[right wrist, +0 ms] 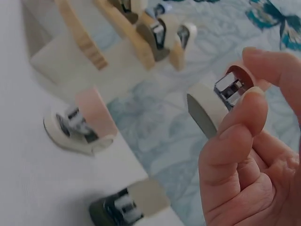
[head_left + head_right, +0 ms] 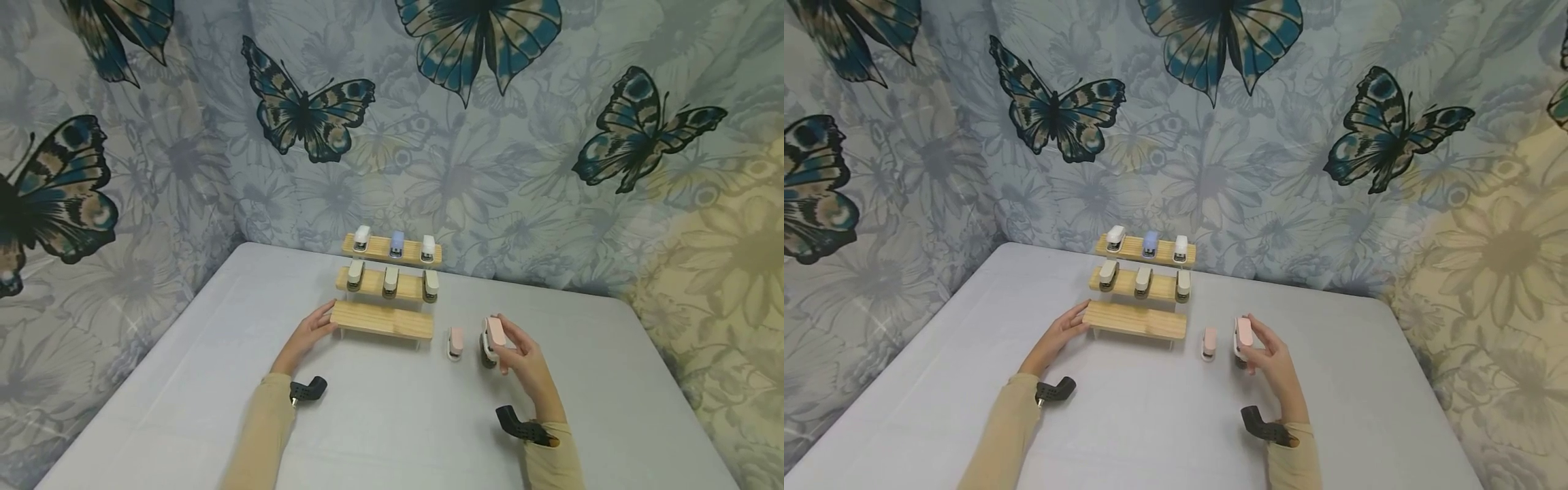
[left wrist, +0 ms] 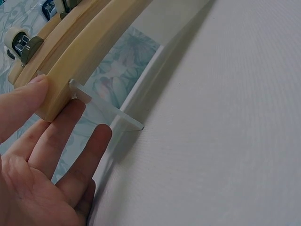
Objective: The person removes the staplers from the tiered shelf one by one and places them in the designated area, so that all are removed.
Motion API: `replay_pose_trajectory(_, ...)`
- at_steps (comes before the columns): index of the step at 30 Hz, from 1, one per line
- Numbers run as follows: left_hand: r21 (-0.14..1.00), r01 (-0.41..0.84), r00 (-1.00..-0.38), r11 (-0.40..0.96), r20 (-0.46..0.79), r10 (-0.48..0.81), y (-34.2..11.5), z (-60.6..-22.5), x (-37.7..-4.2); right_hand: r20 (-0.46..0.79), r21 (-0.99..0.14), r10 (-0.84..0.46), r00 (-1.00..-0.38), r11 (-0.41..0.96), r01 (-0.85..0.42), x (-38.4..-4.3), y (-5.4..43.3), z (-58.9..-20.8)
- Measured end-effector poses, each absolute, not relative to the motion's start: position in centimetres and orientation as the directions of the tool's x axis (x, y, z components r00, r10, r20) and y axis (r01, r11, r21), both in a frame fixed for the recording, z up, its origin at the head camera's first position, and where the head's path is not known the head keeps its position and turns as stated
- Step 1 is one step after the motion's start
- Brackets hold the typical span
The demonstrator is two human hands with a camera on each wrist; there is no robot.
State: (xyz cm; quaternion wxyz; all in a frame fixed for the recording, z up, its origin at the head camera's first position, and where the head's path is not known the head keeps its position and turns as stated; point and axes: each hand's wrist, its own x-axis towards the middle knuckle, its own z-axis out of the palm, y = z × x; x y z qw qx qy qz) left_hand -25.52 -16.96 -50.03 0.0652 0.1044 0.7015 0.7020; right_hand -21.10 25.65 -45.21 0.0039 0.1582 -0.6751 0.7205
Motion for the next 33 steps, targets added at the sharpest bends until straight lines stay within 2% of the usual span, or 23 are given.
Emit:
replay_pose_trajectory(6,0.998,0.058,-0.968,-0.009,0.058,0.242,-16.8,-50.2,-25.5,0.199,-0.968,-0.138,-0.970,-0.184,-0.173,-21.0,27.5,-46.4)
replay_pose_trajectory(12,0.999,0.044,-0.970,-0.006,0.044,0.240,-16.9,-50.2,-25.5,0.207,-0.965,-0.096,-0.974,-0.184,-0.187,-21.1,28.7,-47.2)
replay_pose_trajectory(24,0.998,0.054,-0.964,-0.013,0.056,0.261,-17.0,-50.1,-25.4,0.058,-0.991,-0.043,-0.997,-0.123,-0.052,-20.6,30.4,-47.3)
replay_pose_trajectory(33,0.998,0.057,-0.969,-0.003,0.056,0.243,-17.0,-50.1,-25.4,0.075,-0.996,-0.045,-0.996,-0.054,-0.073,-20.6,31.1,-47.7)
